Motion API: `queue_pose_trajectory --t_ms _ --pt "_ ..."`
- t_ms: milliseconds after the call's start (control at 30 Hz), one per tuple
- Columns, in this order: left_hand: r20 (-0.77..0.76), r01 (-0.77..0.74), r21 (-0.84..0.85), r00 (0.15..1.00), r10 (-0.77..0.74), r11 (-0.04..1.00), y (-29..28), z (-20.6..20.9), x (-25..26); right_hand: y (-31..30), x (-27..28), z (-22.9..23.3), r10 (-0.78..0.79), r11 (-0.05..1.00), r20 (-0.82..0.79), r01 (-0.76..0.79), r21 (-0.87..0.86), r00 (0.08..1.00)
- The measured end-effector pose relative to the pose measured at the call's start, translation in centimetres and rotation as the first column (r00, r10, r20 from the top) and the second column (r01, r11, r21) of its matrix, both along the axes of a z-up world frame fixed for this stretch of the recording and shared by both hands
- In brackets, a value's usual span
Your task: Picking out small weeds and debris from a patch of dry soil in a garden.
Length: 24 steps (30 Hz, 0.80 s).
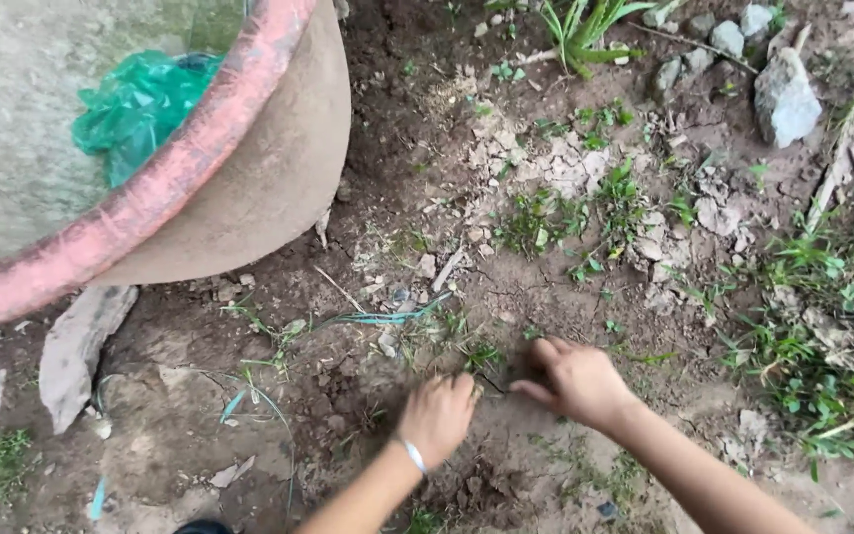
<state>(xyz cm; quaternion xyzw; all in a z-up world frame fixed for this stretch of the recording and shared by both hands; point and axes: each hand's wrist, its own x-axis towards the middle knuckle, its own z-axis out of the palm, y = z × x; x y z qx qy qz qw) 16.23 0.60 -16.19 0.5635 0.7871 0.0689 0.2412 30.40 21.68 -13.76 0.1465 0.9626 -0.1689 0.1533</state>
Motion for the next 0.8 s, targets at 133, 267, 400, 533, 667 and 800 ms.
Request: queue_pose_trajectory --t_ms 133,267,400,533,667,800 --pt "-0.073 -0.195 -0.122 0.980 0.187 0.973 -1.0 2.5 0.7 -1.7 -4.4 -0.1 0.091 0.990 -0.003 -0.090 0.106 0.996" --pt "-0.067 -0.287 -0.100 0.957 0.282 0.953 -0.2 4.0 -1.1 -1.8 -5.8 -0.6 0.195 0.980 0.005 -0.195 0.025 0.981" --pt "-0.014 -0.403 -0.052 0.915 0.403 0.914 2.3 4.1 -4.4 -1.8 -5.0 -4.4 0.324 0.946 -0.318 -0.316 0.079 0.891" --pt "0.023 -0.301 -0.103 0.952 0.305 0.948 4.8 2.3 -6.1 -3.6 -3.7 -4.3 0.315 0.931 -0.579 -0.363 0.035 0.752" --pt "0.021 -0.227 0.040 0.974 0.227 0.973 4.3 -1.3 -6.1 -3.1 -2.5 -1.5 0.238 0.940 -0.595 -0.337 -0.059 0.768" --pt "0.130 -0.254 0.380 0.967 0.220 0.890 2.9 -3.8 -5.6 -1.1 -2.0 -1.3 0.003 0.967 -0.330 -0.086 -0.238 0.944"
